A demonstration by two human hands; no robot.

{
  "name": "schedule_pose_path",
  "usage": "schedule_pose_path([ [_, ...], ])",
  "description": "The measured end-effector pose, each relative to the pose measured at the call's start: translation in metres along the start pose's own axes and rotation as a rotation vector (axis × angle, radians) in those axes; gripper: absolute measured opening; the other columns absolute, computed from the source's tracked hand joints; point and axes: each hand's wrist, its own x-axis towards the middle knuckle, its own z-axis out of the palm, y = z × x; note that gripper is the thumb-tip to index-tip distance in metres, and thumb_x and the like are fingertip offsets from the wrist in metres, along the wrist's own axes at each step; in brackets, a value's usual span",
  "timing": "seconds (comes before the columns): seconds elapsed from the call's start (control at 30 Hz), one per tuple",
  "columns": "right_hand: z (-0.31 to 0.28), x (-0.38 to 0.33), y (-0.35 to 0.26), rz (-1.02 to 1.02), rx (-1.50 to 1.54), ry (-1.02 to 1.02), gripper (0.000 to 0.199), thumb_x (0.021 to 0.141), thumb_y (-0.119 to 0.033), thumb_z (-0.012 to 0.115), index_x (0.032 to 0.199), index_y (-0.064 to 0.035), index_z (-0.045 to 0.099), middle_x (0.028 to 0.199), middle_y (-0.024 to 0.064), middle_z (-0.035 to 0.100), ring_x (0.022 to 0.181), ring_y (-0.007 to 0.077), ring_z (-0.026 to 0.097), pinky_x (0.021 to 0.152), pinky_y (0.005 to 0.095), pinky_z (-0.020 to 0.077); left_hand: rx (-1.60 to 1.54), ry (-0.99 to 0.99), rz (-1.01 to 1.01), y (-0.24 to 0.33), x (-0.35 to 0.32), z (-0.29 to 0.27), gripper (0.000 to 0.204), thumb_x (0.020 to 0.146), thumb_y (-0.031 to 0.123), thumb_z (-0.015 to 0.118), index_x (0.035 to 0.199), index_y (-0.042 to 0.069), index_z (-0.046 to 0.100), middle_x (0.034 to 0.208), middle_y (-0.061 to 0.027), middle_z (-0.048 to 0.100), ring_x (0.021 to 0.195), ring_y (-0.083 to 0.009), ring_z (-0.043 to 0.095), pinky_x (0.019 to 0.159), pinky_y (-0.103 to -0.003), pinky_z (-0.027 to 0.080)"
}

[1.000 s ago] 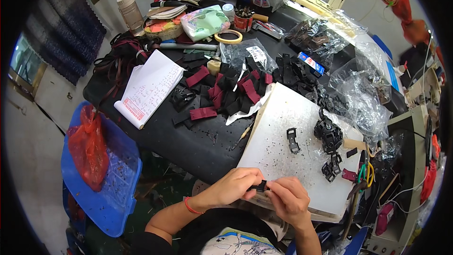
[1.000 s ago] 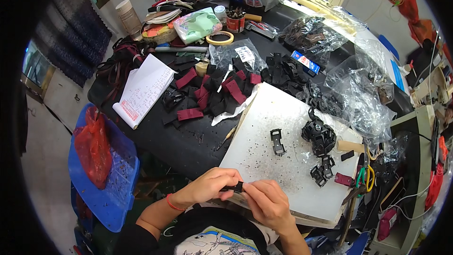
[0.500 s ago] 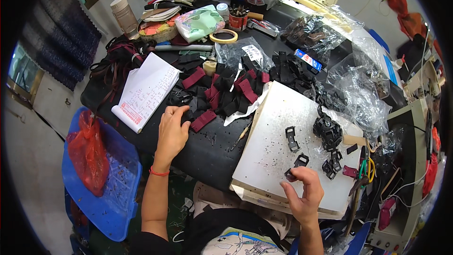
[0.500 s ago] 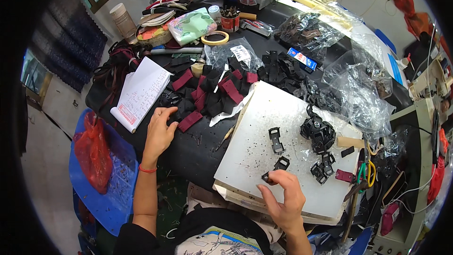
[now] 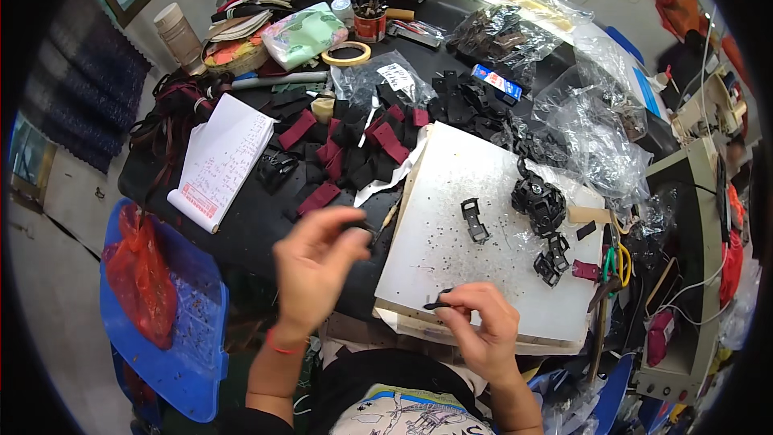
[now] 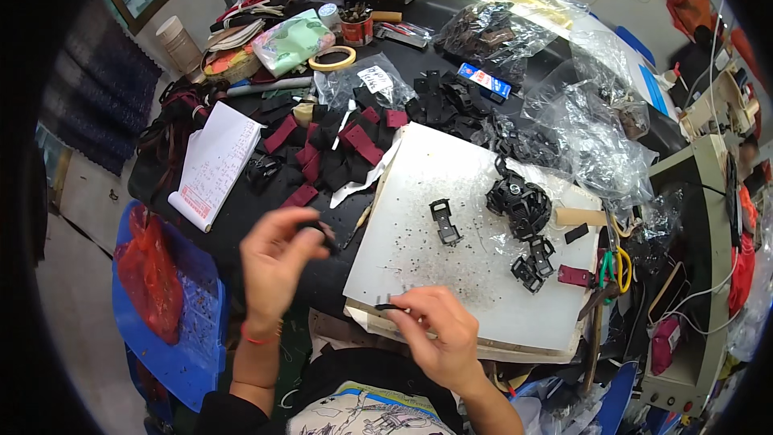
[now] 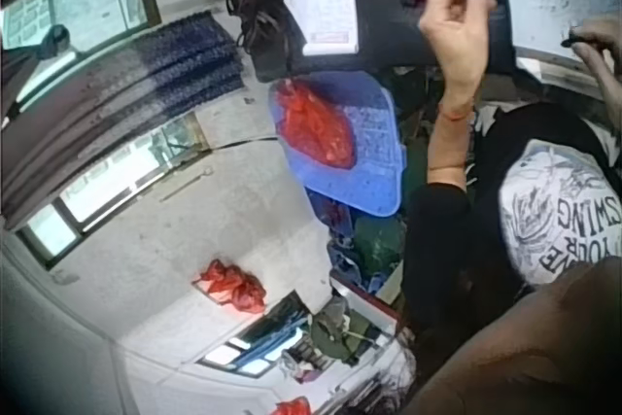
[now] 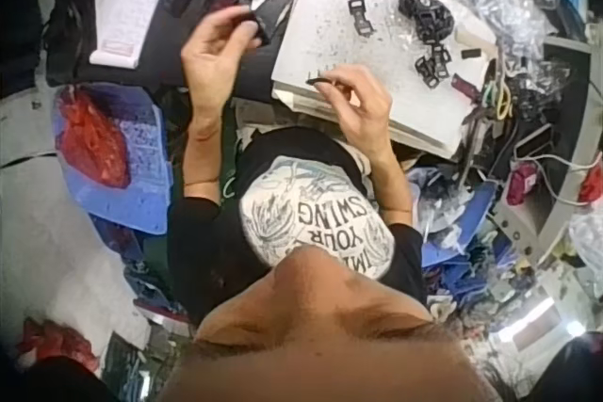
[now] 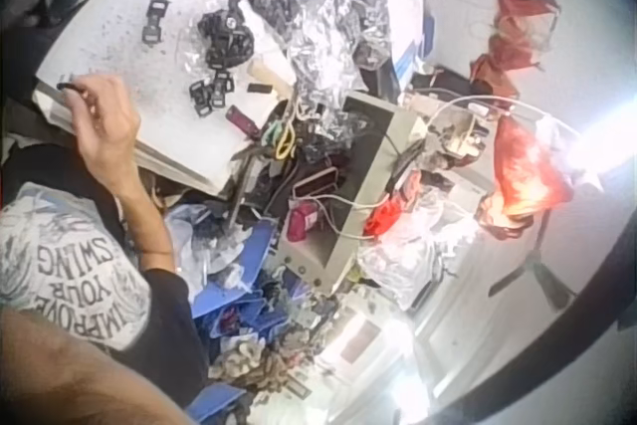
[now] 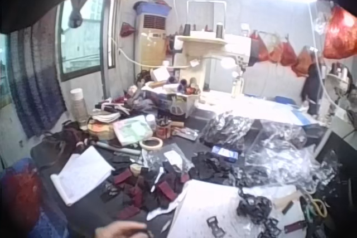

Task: The person assembles black plastic buckles with maroon fabric straps by hand. They pick up a buckle and a strap, thread the strap through the buckle, and place the finished unit on a white board. The process is repeated multiple times with various components on a cluttered workbench.

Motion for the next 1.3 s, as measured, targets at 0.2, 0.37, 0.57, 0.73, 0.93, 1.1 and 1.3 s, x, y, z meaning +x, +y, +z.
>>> schedule_pose_path([
  [0.2,0.007,0.009,-0.012,0.116,0.094,0.08,0.016,0.079,0.001,0.068,0.094,-0.0015,0.064,0.083,0.006,0.061,0.059,0.008,0.052,0.052,0.0212,0.0424,-0.238,-0.174,-0.134,-0.011,-0.026,0.047,0.022,0.094,0.011,0.055,0.108,-0.003,0.064,0.09,-0.0079,0.067,0.081,-0.0093,0.062,0.069,-0.023,0.052],
  [0.37,0.004,0.004,0.004,0.119,0.105,0.156,0.015,0.081,0.001,0.067,0.095,-0.001,0.063,0.087,0.0073,0.059,0.063,0.0087,0.055,0.055,0.0218,0.0443,-0.1,-0.236,-0.117,-0.01,-0.035,0.055,0.024,0.096,0.014,0.052,0.108,-0.004,0.063,0.089,-0.0088,0.068,0.083,-0.0092,0.062,0.073,-0.023,0.05],
  [0.57,0.006,0.006,0.007,0.226,0.246,0.116,0.013,0.083,-0.001,0.065,0.096,0.0011,0.062,0.089,0.0078,0.057,0.07,0.0088,0.057,0.059,0.0212,0.0466,-0.031,-0.202,-0.058,-0.021,-0.039,0.055,0.023,0.094,0.015,0.055,0.108,-0.001,0.065,0.082,-0.0067,0.069,0.072,-0.0035,0.058,0.062,-0.019,0.045],
  [0.73,-0.001,0.009,0.001,0.451,0.433,0.105,0.014,0.085,-0.002,0.064,0.097,0.0029,0.06,0.09,0.0072,0.057,0.072,0.0089,0.058,0.062,0.021,0.0473,0.049,-0.307,-0.075,-0.016,-0.036,0.051,0.024,0.09,0.013,0.06,0.111,0.001,0.064,0.084,-0.0086,0.069,0.073,-0.0049,0.06,0.065,-0.02,0.048],
  [0.93,0.001,0.009,0.006,0.294,0.157,0.117,0.014,0.084,-0.001,0.064,0.097,0.0019,0.061,0.089,0.0083,0.058,0.072,0.0108,0.058,0.061,0.0225,0.0479,-0.046,-0.29,0.04,-0.025,-0.037,0.055,0.031,0.084,0.005,0.067,0.114,0.0,0.062,0.094,-0.0108,0.069,0.084,-0.0123,0.066,0.08,-0.026,0.052],
  [1.1,0.01,0.01,0.006,0.132,0.097,0.169,0.015,0.082,0.001,0.064,0.097,0.0012,0.061,0.089,0.0097,0.058,0.07,0.0132,0.059,0.061,0.0235,0.0483,-0.449,-0.242,-0.194,-0.027,-0.037,0.055,0.031,0.082,0.003,0.068,0.112,-0.003,0.062,0.1,-0.0126,0.069,0.091,-0.0162,0.066,0.082,-0.027,0.052],
  [1.3,0.008,0.005,0.002,0.32,0.32,0.107,0.014,0.086,0.002,0.06,0.1,0.0021,0.058,0.09,0.0076,0.056,0.07,0.0102,0.059,0.06,0.0215,0.0488,0.082,-0.253,0.147,-0.02,-0.039,0.047,0.029,0.081,0.004,0.07,0.108,-0.003,0.064,0.099,-0.0127,0.069,0.091,-0.0147,0.066,0.082,-0.026,0.051],
])
